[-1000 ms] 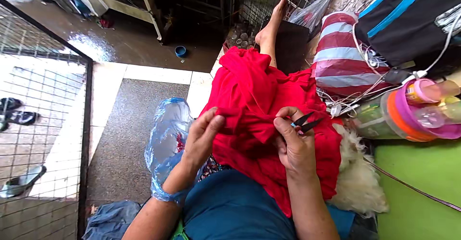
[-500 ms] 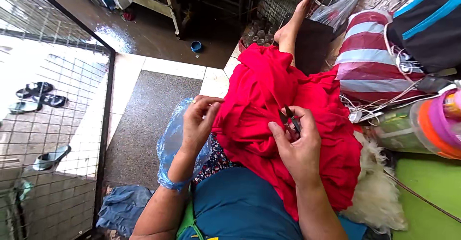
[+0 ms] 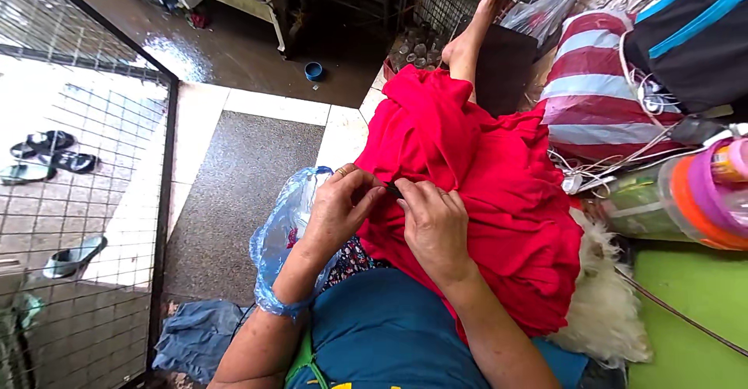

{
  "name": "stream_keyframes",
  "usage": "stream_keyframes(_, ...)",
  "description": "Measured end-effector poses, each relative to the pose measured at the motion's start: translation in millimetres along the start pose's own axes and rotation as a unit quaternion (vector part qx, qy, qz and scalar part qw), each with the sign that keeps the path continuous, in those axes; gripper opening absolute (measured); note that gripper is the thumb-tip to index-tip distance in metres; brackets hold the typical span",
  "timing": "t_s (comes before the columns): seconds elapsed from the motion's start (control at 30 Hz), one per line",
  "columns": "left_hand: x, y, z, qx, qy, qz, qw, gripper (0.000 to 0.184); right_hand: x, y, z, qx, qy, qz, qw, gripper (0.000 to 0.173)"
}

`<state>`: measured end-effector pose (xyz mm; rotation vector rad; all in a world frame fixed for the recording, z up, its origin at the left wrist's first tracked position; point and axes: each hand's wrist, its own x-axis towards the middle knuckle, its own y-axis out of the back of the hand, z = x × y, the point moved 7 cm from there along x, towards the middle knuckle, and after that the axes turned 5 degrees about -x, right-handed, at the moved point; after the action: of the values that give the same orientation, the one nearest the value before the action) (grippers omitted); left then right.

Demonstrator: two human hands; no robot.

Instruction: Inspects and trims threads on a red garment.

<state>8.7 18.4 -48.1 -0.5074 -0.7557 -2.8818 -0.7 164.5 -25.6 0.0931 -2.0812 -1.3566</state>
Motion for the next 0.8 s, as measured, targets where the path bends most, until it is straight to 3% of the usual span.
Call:
stream_keyframes(0.1, -0.1, 2.7, 1.5, -0.001, 0.000, 0.004, 1.000, 0.016, 0.2, -2.6, 5.5, 0.013, -0.005, 0.004, 1.000, 0.020)
stream_keyframes(0.2, -0.3, 18.6, -1.7, -0.015, 0.024, 0.034, 0.999, 0.018, 3.1, 0.7, 18.7, 0.100, -0.054, -0.004, 0.994, 0.020)
stream_keyframes(0.33, -3.3, 35.0, -7.2, -0.058, 0.048, 0.083, 0.994, 0.018, 10.3, 4.3, 32.0, 0.080, -0.141, -0.076, 0.984, 0.054)
stream_keyframes(0.43, -3.1, 35.5, -7.9, -0.073, 0.043, 0.082, 0.993, 0.018, 12.9, 3.6, 26.6, 0.052, -0.104, -0.075, 0.990, 0.016)
stream_keyframes(0.53, -4.4, 39.7, -4.7, -0.111, 0.034, 0.094, 0.989, 0.015, 17.3, 15.0, 22.5, 0.154, -0.088, -0.099, 0.979, 0.013)
stream_keyframes(0.63, -6.8, 50.3, 7.5, -0.194, -0.013, 0.131, 0.972, 0.009, 43.2, 34.3, 20.9, 0.317, -0.097, -0.165, 0.929, 0.013)
stream_keyframes(0.73, -5.4, 50.1, 19.7, -0.216, -0.067, 0.145, 0.963, 0.013, 96.2, 46.2, 38.6, 0.323, -0.097, -0.078, 0.938, 0.017)
stream_keyframes(0.8, -3.1, 34.2, 18.9, -0.190, -0.069, 0.101, 0.974, 0.011, 125.1, 32.9, 64.3, 0.315, -0.116, -0.001, 0.942, 0.027)
